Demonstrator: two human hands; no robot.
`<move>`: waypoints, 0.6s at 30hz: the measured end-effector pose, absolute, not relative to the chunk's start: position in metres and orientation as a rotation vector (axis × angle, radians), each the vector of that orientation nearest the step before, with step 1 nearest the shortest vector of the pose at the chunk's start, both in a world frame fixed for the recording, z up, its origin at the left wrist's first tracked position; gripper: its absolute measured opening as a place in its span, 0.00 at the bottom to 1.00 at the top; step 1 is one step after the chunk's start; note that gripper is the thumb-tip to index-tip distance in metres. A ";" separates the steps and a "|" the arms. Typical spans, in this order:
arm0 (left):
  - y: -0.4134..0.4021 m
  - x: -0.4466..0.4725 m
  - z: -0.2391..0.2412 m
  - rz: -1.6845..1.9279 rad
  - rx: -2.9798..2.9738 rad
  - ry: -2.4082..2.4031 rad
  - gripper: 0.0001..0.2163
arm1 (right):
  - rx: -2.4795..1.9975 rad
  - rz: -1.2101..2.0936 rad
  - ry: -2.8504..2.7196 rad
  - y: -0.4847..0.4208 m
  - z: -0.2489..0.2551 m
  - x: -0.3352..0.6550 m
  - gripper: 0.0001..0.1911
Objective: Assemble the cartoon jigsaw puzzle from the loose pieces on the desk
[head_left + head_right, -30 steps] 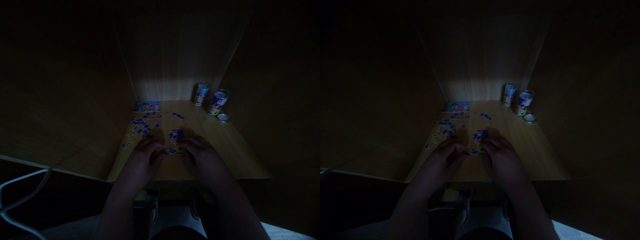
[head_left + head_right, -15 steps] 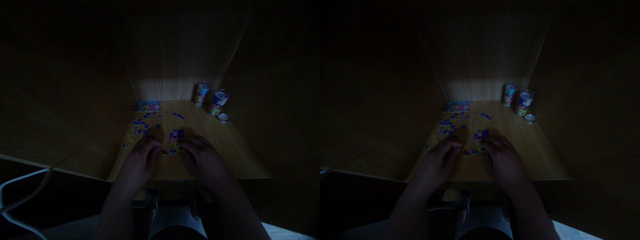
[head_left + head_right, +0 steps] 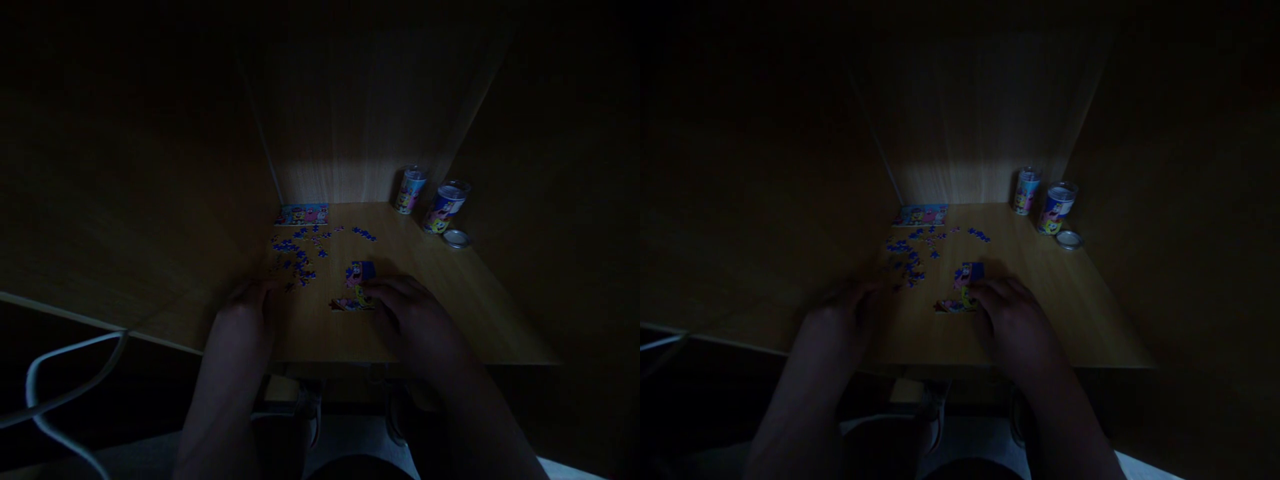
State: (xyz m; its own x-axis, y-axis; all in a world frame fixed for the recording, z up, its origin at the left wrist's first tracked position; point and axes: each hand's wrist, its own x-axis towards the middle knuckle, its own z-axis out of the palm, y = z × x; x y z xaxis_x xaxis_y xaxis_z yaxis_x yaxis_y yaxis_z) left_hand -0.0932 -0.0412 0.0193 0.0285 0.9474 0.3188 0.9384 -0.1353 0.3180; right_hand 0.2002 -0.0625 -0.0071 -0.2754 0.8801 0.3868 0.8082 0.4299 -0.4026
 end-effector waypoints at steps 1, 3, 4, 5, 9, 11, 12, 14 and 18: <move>-0.040 -0.092 0.016 0.681 2.237 2.069 0.14 | -1.414 0.167 -2.131 -0.063 -0.007 0.200 0.18; -0.036 -0.090 0.010 0.627 2.263 2.045 0.15 | -1.406 0.164 -2.133 -0.062 -0.008 0.200 0.19; -0.034 -0.090 0.007 0.635 2.291 1.998 0.16 | -1.404 0.165 -2.134 -0.062 -0.008 0.201 0.19; -0.032 -0.089 0.005 0.662 2.320 1.943 0.16 | -1.403 0.164 -2.134 -0.062 -0.008 0.201 0.19; -0.027 -0.088 0.001 0.746 2.345 1.875 0.15 | -1.407 0.154 -2.136 -0.062 -0.007 0.200 0.18; -0.028 -0.086 0.004 0.715 2.312 1.913 0.12 | -1.410 0.158 -2.132 -0.062 -0.007 0.200 0.18; -0.029 -0.085 0.006 0.695 2.297 1.923 0.11 | -1.409 0.162 -2.129 -0.062 -0.007 0.200 0.18; -0.030 -0.083 0.009 0.666 2.275 1.936 0.09 | -1.400 0.169 -2.122 -0.062 -0.008 0.200 0.19; -0.032 -0.077 0.013 0.649 2.232 2.004 0.08 | -1.394 0.172 -2.114 -0.062 -0.008 0.200 0.19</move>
